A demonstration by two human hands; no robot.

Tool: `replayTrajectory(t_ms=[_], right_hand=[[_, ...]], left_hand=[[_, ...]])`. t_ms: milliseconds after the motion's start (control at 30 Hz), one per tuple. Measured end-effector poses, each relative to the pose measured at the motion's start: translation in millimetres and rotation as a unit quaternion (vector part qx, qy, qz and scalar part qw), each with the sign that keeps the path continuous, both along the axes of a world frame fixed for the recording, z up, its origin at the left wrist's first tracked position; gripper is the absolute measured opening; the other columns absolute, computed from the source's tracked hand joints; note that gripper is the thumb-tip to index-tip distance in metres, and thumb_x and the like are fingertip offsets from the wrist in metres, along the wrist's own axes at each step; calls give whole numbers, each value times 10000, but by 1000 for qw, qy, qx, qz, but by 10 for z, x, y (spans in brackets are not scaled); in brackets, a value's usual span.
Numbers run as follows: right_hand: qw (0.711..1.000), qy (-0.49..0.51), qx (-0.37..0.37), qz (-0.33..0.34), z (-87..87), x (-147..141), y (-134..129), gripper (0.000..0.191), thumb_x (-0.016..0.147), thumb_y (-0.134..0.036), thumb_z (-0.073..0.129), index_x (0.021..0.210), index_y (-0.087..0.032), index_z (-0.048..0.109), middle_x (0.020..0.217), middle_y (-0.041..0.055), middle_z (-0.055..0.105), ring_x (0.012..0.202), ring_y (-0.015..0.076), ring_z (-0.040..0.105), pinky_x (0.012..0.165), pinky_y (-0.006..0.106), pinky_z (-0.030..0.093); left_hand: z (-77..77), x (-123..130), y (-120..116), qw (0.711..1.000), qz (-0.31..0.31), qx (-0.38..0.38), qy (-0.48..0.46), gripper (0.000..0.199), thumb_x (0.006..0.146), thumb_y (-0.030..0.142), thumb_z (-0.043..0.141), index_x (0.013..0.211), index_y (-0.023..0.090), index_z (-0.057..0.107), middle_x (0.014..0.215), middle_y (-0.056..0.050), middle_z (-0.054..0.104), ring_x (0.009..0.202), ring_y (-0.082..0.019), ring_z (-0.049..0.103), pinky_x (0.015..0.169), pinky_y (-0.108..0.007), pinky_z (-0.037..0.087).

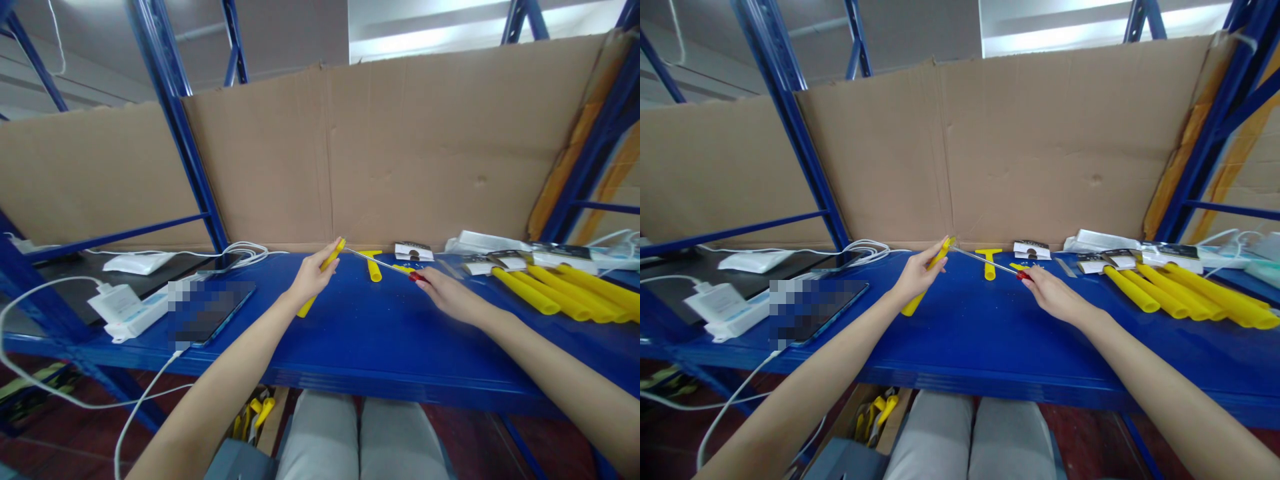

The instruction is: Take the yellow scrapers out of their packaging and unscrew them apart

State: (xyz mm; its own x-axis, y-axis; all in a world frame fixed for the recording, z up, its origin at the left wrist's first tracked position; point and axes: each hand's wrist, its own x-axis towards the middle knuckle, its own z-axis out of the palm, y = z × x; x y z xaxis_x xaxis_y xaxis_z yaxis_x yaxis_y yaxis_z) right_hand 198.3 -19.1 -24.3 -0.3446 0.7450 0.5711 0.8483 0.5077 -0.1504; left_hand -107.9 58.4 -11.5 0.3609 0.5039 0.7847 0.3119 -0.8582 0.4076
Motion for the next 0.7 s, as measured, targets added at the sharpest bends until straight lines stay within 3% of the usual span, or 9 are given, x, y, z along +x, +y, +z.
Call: replayTrajectory(t_ms=[233,367,533,700], right_hand=[[999,20,44,-12,-18,67,17,195,897,-384,444,899,-229,562,819,81,662,715,229,637,629,348,508],[999,30,33,-30,-31,65,11,194,886,-407,468,910,-233,549,797,73,666,697,231,640,606,342,500],[1000,22,5,6,-6,15,-1,214,903,-376,407,905,-219,552,838,101,664,737,235,643,663,364,516],[999,17,32,16,14,23,-17,207,893,-398,439,838,-230,548,777,75,645,680,214,622,614,338,497]], left_hand=[[-13,2,8,1000,-5,10,9,484,892,303,514,1365,198,506,1269,-88,637,562,-80,608,655,-267,580],[-15,3,8,1000,-7,9,12,486,893,301,506,1368,198,502,1278,-97,630,565,-88,615,655,-279,583],[-19,-9,28,1000,-4,7,8,491,898,315,507,1375,198,494,1290,-109,620,580,-89,629,664,-269,573],[-19,-7,25,1000,-5,1,11,496,895,299,504,1380,191,488,1295,-105,617,584,-94,630,676,-284,577]])
